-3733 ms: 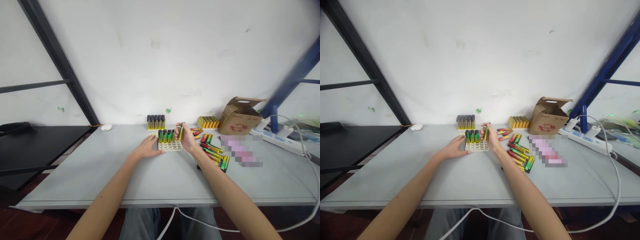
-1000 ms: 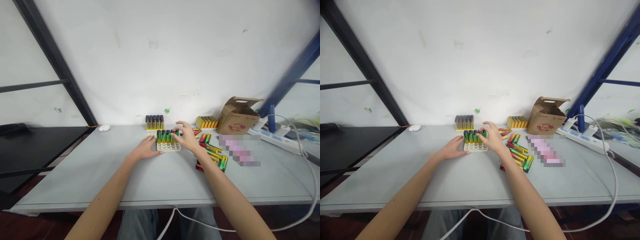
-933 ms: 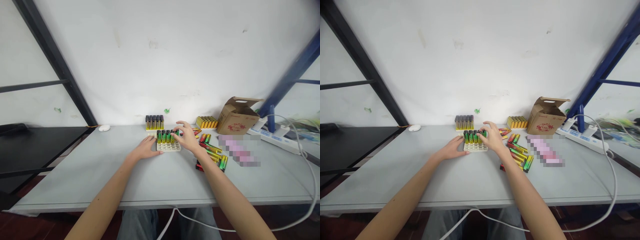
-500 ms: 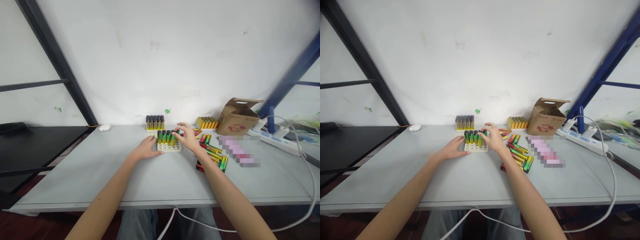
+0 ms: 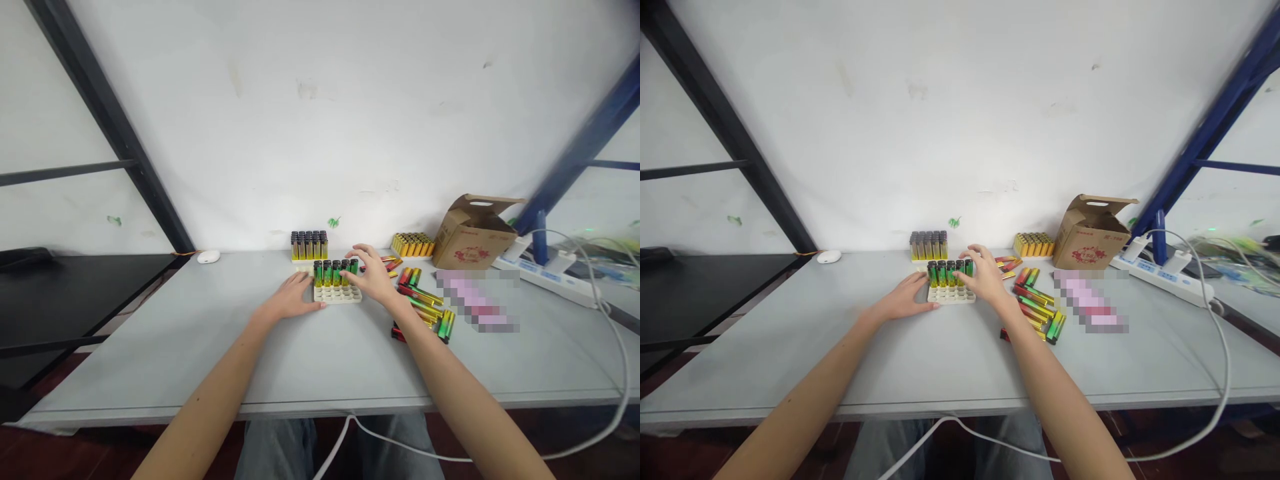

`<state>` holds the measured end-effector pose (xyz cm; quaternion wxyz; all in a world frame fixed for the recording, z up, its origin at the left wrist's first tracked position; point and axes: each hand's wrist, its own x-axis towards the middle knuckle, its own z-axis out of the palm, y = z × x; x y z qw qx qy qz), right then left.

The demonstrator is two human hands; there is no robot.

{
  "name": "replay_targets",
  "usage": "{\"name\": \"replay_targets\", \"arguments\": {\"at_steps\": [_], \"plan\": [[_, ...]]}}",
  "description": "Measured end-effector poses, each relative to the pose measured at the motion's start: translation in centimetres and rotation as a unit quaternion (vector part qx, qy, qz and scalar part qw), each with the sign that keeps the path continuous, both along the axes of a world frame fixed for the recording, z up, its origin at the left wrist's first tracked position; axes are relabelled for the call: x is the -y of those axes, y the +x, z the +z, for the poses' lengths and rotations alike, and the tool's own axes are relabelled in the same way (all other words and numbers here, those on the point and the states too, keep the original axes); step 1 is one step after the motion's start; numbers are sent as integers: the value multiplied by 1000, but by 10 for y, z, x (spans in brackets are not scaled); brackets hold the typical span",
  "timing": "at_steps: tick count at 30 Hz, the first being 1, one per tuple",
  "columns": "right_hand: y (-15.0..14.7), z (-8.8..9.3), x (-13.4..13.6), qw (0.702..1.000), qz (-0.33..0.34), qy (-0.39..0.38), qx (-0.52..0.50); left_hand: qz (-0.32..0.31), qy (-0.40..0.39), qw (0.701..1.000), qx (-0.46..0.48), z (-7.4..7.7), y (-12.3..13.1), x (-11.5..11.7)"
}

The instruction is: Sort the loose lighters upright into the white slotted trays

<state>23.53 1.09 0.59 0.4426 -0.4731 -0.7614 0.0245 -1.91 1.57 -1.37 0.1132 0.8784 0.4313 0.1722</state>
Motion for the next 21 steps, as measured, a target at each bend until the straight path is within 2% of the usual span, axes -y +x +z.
{"name": "replay_targets", "arguments": {"at_steps": [7,12,14,17,19,21], "plan": [[-4,0,2,1000,-7,6,3,0,0,1000,1,1,0,1],[-11,-10,-2,999,4,-31,27,1,-8,1000,-2,1,0,0],[-9,-8,-1,999,9,-43,30,4,-12,1000,-4,0,0,-1],[9,6,14,999,-12,-42,18,3,-12,1000,-2,-2,-1,-3],[33,19,35,998,-14,-45,36,7,-16,1000,-1,-3,-1,-4],[63,30,64,992,-11,-96,85,18,-25,1000,-6,-4,-2,-4]]}}
